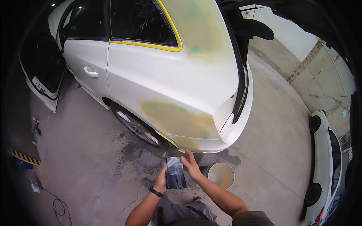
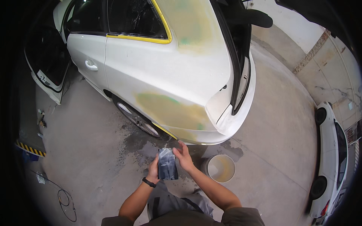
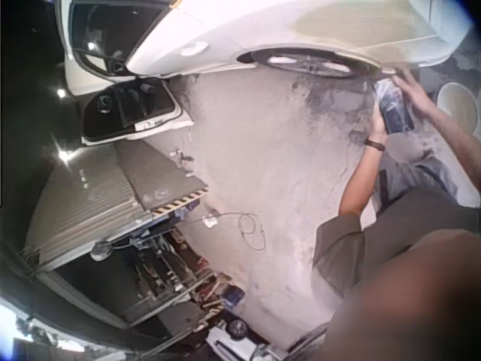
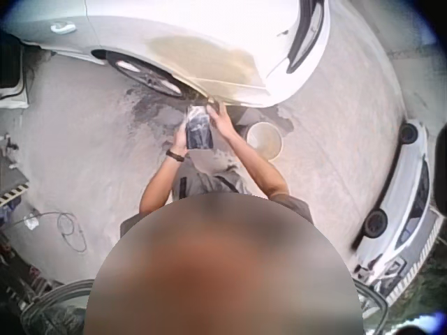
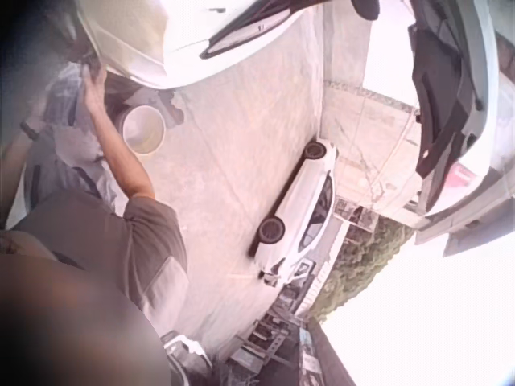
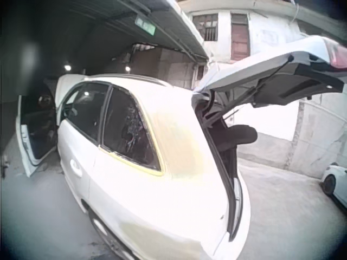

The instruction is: The person sands the rear quarter panel of a white car using a sanding block and water from a bucket. They repeatedly dip the block in water and sand different areas of the panel, including the edges and curves, while keeping the surface wet.

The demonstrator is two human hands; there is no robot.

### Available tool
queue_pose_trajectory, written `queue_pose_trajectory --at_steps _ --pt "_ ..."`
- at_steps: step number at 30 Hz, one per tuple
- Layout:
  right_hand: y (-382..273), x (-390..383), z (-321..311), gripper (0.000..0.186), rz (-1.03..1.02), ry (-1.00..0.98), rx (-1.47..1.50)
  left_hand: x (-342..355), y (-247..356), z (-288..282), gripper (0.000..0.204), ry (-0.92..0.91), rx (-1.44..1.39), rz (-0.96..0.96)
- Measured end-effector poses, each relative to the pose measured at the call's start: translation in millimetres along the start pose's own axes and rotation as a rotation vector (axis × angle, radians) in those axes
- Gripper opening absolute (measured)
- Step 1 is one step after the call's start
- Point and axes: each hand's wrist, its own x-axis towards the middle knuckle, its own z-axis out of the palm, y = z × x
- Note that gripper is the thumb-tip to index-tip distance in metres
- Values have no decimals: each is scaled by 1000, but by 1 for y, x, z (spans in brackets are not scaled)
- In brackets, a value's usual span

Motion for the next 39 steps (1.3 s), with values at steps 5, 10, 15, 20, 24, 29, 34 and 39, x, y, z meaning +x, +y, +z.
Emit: queue_pose_trajectory --at_steps 5,10,15,20,24,29,34,39 --pt "53 -104 -161 73 394 -156 963 -13 -141 90 52 -24 1051 143" --pt "37 -168 -280 62 144 71 972 -14 -231 176 43 -314 1422 502" --pt "30 -197 -328 57 68 179 1014 -5 -252 234 24 -512 1418 531" --pt "14 -198 -332 55 17 350 994 2 -245 261 67 -729 1585 657" --pt "-4 -176 -326 62 -126 180 1109 23 -229 267 76 -1365 1709 800" --pt "-12 -140 -291 68 -181 220 1171 42 -220 255 85 -1126 1322 523" --pt "-4 -121 -262 69 -241 513 460 44 -236 242 81 -827 1086 73" --pt "28 -122 -276 69 -208 659 204 41 -269 224 78 -760 962 3"
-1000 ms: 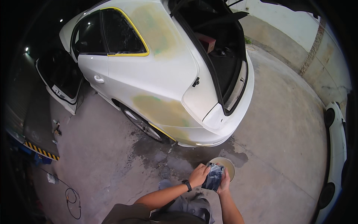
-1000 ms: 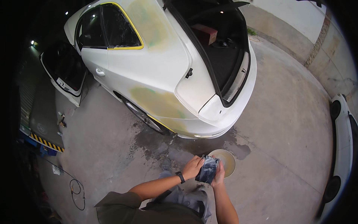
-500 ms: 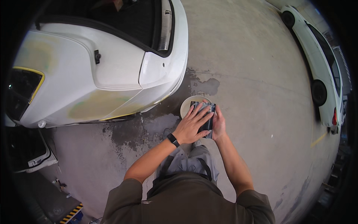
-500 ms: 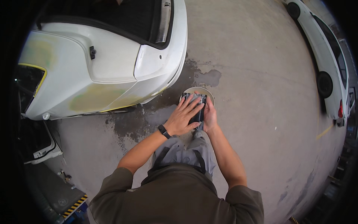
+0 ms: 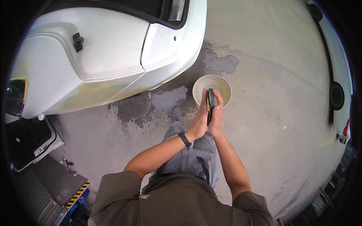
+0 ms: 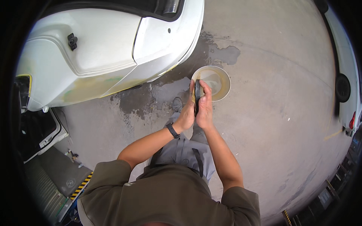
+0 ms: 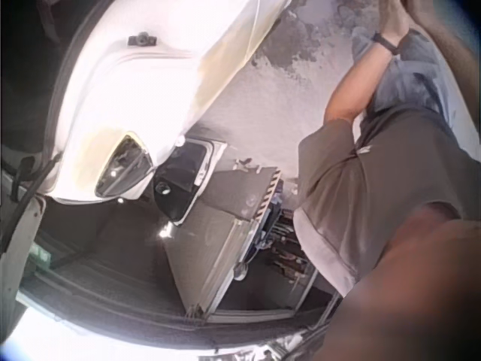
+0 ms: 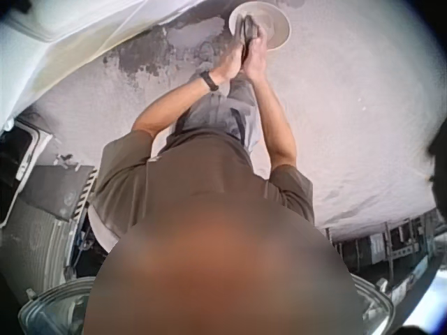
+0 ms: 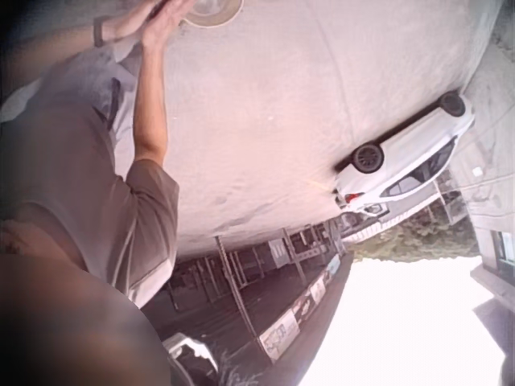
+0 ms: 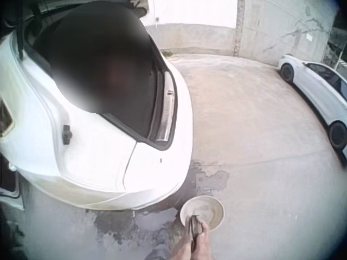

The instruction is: The person sands the rear quarter panel of a white car using a sanding block and water from a bucket. They repeatedly dip the block in water and sand different areas of the panel, including the edges and curves, while keeping the surface wet.

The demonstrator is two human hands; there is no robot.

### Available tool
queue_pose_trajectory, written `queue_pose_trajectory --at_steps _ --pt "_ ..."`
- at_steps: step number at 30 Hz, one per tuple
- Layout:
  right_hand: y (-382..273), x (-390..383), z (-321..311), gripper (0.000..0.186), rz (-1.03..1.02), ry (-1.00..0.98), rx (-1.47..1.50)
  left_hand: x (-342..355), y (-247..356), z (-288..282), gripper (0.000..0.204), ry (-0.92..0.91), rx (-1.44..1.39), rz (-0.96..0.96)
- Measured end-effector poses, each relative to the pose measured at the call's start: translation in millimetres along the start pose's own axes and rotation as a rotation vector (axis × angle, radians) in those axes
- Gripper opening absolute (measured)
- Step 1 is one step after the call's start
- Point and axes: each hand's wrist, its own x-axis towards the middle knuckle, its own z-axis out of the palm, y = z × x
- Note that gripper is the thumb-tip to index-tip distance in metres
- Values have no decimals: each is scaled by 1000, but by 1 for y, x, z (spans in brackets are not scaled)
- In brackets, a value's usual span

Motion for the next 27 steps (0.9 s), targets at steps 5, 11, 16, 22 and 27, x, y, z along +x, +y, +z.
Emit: queue_pose_trajectory --at_steps 5,11,16,22,27 --pt "44 20 -28 68 118 9 22 8 -42 20 72 64 211 -123" --pt "106 51 -61 73 267 -28 206 33 -112 35 72 120 210 -216" --pt "187 87 -118 57 473 -240 399 60 -203 31 73 141 321 -269" --pt "384 153 -155 53 727 -187 357 84 -326 17 89 206 354 -523" --pt "554 186 -157 65 482 -512 -806 38 -361 -27 83 79 560 -464"
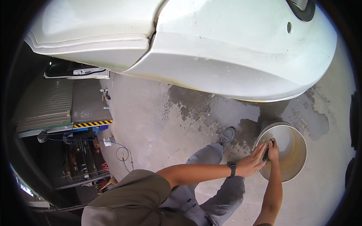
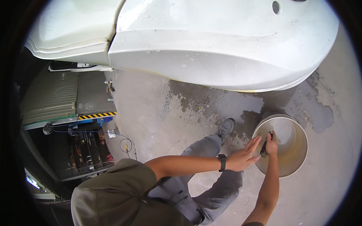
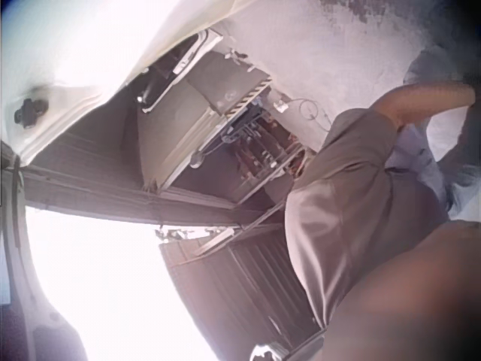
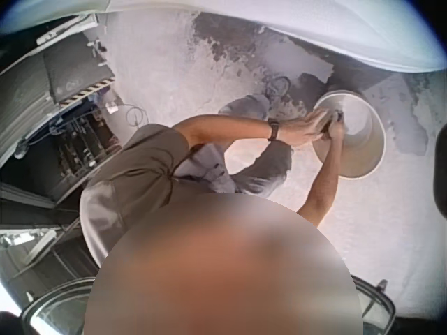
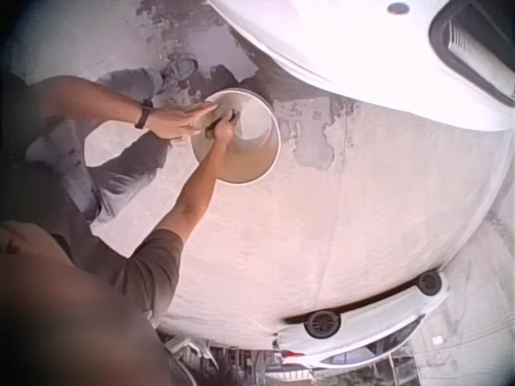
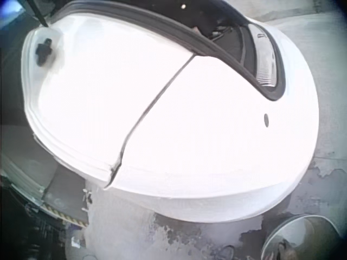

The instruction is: The person sands the rear quarter panel of a white car using a sanding block and water from a bucket. They repeatedly dip the block in water and sand different areas of the panel, including the edges and curves, while keeping the surface wet.

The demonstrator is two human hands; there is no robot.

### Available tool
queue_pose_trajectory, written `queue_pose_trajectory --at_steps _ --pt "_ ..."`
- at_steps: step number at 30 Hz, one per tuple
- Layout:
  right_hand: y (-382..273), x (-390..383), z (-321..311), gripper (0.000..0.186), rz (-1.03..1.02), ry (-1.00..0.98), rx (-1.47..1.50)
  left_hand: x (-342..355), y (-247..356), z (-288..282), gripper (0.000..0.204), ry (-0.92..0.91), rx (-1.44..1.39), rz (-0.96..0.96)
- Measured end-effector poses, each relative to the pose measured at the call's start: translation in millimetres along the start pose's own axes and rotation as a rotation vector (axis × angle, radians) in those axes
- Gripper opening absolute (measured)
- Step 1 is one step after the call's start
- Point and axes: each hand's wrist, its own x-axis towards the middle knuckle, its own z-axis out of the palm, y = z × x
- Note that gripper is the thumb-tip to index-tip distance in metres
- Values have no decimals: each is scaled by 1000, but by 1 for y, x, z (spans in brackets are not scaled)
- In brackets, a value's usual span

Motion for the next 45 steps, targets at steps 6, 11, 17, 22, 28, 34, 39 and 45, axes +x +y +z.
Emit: queue_pose_trajectory --at_steps 6,11,17,22,28,34,39,45 --pt "92 57 51 59 -107 -210 -1049 -89 -73 -83 80 100 -146 -175" --pt "87 45 20 59 -186 -328 -1317 -171 -92 -125 78 135 -34 -214" --pt "-127 -115 -81 65 -679 -54 -1153 -259 -41 -180 61 243 235 -47" --pt "-485 -321 -153 73 -783 -158 -1224 -287 65 -322 56 427 614 403" --pt "-878 -498 -145 62 -1199 328 -1204 -273 242 -622 67 792 1055 854" --pt "-1162 -507 -101 54 -1184 932 -1373 -255 385 -881 74 707 1325 1363" --pt "-1218 -468 -86 58 -1428 1012 -1118 -289 415 -1040 71 852 1608 1084" --pt "-1175 -436 -62 68 -1598 1011 -1310 -339 395 -1176 81 982 1543 1105"
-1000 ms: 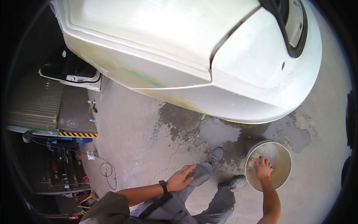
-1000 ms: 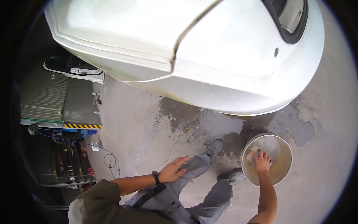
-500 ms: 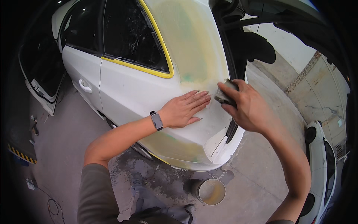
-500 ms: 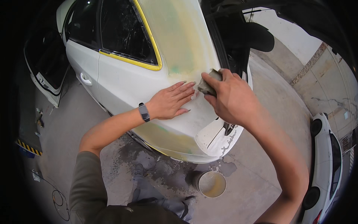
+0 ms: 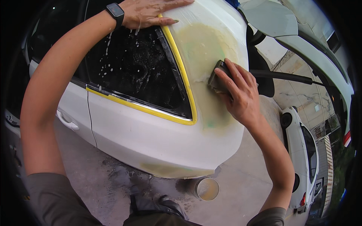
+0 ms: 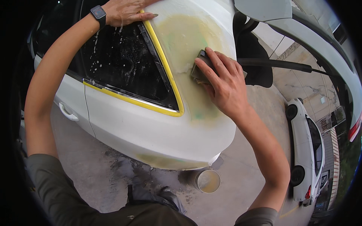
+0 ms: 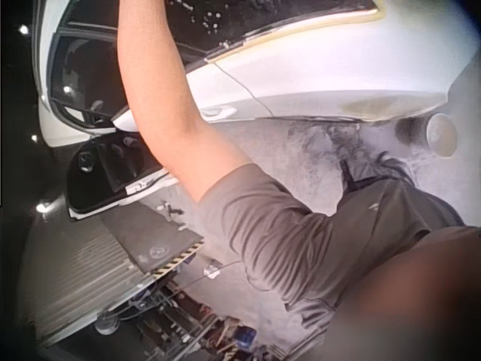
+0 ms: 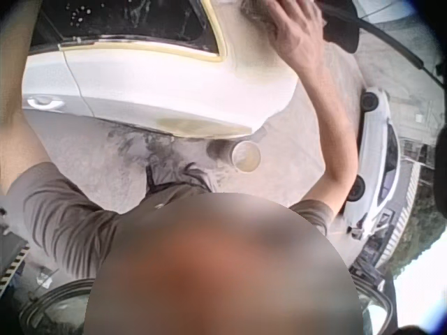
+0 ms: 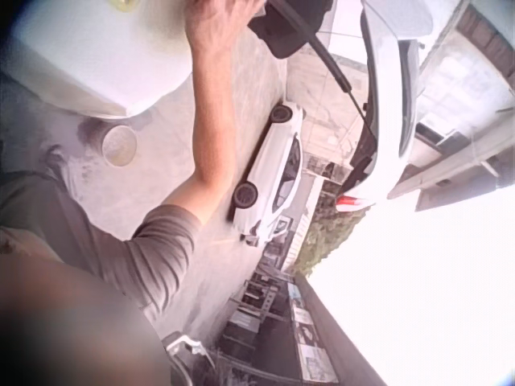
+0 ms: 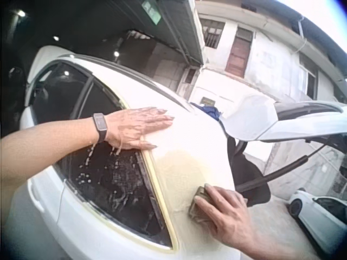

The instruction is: The person sands the rear quarter panel of a white car using a sanding block and water from a bucket. They repeatedly dip the block in water and sand different areas of the panel, including the edges and curves, while keeping the surface wet.

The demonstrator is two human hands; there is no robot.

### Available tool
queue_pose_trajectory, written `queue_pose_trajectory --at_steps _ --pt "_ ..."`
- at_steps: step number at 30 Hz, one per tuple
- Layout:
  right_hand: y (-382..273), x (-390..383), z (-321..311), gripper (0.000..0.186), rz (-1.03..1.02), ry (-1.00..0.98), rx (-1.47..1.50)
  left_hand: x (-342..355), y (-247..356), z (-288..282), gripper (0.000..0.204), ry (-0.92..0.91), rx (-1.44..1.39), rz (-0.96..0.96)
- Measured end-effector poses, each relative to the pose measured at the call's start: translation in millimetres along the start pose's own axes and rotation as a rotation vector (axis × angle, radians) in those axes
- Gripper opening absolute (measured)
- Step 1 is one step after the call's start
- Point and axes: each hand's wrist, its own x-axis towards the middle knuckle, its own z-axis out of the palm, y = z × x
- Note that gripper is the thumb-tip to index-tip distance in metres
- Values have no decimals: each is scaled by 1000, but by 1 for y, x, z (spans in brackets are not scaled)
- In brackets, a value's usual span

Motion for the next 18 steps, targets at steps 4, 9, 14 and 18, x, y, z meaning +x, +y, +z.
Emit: queue_pose_trajectory --at_steps 4,9,14,18 --pt "-9 77 14 70 -63 30 45 -9 -30 3 77 126 35 -68" --pt "-15 139 27 68 -135 81 50 -11 -35 14 71 238 39 -31" --pt "-29 70 17 64 -42 17 -22 -12 -36 22 60 348 12 -70" --pt "-16 147 28 63 -85 112 -22 -15 -35 24 52 471 -55 -36"
